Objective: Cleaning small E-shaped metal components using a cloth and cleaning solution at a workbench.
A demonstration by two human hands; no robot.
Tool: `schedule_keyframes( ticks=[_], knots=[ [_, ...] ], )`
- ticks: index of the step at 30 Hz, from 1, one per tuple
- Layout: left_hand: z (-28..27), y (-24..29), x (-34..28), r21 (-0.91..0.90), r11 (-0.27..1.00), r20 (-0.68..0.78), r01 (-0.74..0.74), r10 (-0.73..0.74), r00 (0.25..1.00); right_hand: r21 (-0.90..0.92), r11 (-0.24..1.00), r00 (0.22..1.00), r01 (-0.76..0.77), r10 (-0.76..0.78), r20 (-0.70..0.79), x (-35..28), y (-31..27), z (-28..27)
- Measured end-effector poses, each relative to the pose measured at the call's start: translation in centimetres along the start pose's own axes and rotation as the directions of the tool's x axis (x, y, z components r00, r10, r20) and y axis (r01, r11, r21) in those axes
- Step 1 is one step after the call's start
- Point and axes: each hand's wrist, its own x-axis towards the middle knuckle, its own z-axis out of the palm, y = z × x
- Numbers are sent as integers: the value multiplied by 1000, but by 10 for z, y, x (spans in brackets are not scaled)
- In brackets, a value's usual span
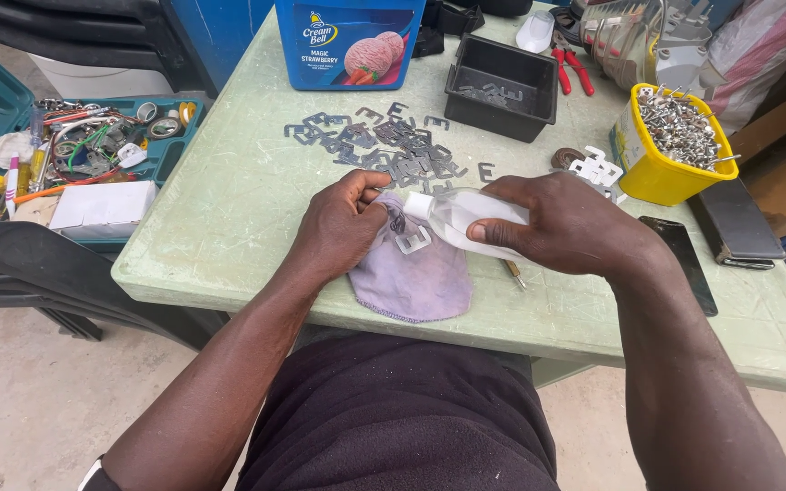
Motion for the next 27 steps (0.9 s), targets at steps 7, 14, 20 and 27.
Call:
schedule_keyframes(
  ticks=[7,14,20,27],
  knots=[
    [3,-11,7,52,996,21,77,-78,997,408,909,979,-88,154,-132,-18,47,2],
    [4,-5,7,64,989,24,129,-131,991,689,535,656,489,295,-695,-7,110,-58],
    [4,2,4,70,984,23,162,-164,986,559,808,680,184,306,-666,38,140,-74],
    [2,10,1,79,979,30,188,-191,981,512,786,677,-345,587,-445,125,179,-51]
  ],
)
